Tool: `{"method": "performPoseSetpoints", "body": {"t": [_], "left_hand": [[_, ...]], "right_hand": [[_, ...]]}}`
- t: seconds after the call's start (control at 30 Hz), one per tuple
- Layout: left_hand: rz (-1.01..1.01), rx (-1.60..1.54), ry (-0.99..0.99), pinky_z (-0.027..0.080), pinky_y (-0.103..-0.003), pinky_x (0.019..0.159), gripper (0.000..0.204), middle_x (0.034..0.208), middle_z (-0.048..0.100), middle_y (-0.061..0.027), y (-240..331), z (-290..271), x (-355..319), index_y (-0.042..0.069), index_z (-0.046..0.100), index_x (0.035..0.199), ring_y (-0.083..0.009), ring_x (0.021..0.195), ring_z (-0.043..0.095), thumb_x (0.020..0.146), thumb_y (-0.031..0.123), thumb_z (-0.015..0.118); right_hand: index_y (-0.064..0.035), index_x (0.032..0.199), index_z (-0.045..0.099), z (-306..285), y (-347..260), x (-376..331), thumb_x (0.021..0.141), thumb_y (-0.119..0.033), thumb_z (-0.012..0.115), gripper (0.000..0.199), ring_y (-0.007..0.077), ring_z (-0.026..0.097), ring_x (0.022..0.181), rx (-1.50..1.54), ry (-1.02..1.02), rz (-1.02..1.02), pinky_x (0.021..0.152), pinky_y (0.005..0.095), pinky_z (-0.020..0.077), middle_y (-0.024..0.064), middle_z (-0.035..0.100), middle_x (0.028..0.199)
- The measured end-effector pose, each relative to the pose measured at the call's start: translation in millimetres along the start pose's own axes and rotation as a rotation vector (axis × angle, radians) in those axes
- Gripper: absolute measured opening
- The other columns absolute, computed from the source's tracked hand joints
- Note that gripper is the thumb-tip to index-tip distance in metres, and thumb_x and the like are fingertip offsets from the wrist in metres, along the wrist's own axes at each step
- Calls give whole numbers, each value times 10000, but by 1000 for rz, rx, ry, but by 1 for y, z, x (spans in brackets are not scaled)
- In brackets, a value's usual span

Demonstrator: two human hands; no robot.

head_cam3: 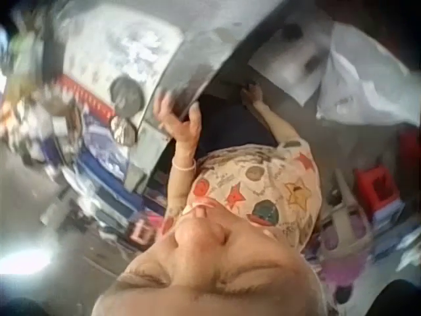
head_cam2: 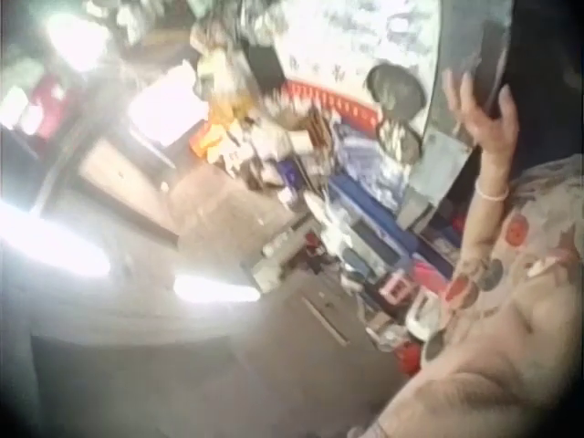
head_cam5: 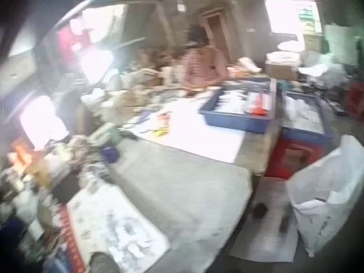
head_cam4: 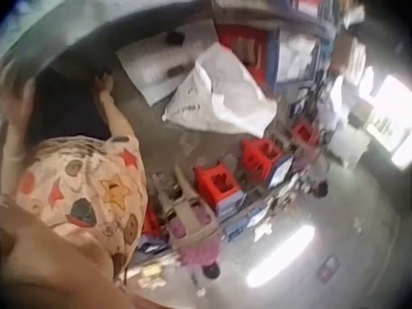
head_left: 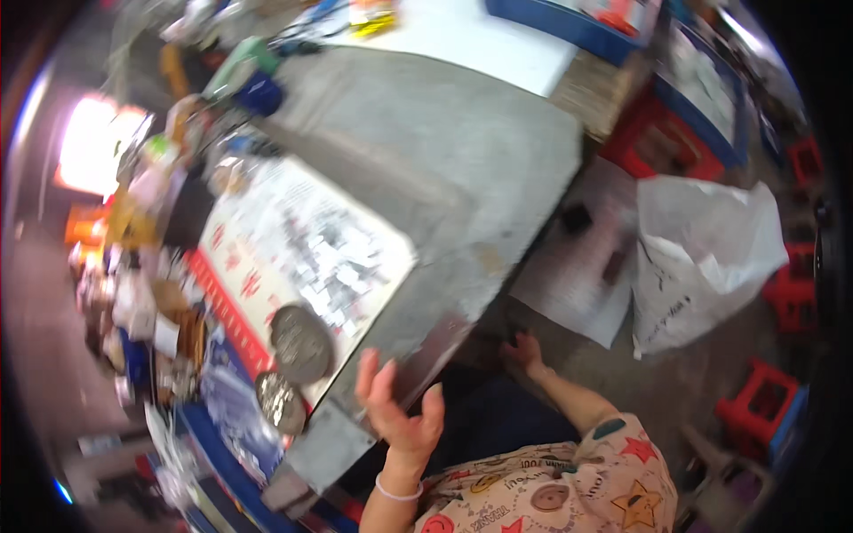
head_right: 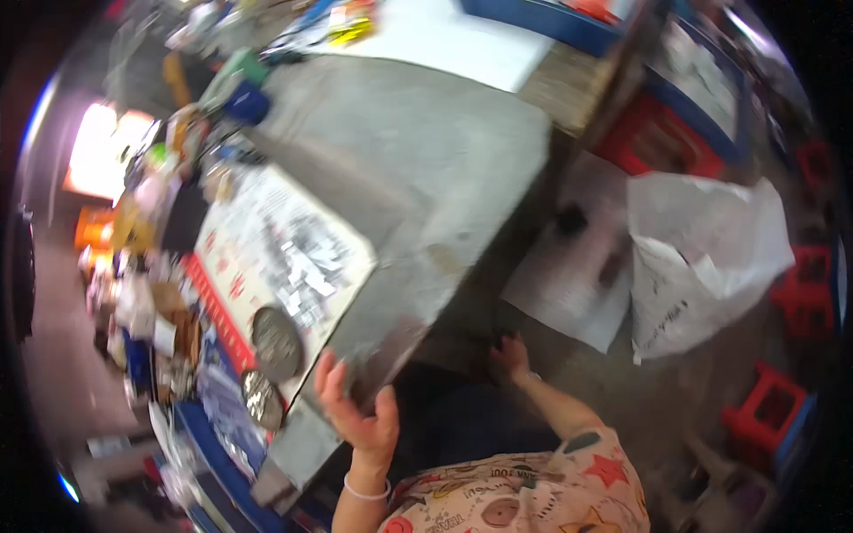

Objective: Assembling small metal components using pliers at a workbench in a manufacturing setting.

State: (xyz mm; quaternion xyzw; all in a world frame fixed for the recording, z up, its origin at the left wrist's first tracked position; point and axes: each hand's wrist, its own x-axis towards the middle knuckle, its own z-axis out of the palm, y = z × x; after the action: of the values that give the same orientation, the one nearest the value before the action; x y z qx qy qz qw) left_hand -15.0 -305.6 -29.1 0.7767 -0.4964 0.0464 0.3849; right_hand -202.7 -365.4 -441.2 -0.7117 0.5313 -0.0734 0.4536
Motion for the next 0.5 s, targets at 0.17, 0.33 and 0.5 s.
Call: {"method": "performPoseSetpoints", "body": {"t": [0.17,0.33,0.5], "left_hand": [[-145,-513,27,419,-415,1006,501,1273,536,-209,-9,-35,-27,14,493,1257,-345,1165,539,788,-2,667],[-152,-849,57,492,-423,947,428,1248,514,-261,18,-121,-83,-57,463,1279,-314,1039,628,858,-44,540],[-196,-954,308,539,-408,844,297,1159,554,-257,16,-166,-123,-64,484,1219,-295,938,636,957,69,518]], "right_hand": [[23,1094,620,-62,-45,-32,840,-147,658,308,367,591,1058,329,-57,-317,945,419,473,201,630,985],[24,1092,640,-150,-127,-33,718,-57,606,384,463,534,1042,-196,-129,-658,924,471,463,268,576,1088],[33,1019,633,-167,-193,-50,663,-115,688,390,457,539,1001,-316,-204,-858,867,499,464,276,575,1064]]}}
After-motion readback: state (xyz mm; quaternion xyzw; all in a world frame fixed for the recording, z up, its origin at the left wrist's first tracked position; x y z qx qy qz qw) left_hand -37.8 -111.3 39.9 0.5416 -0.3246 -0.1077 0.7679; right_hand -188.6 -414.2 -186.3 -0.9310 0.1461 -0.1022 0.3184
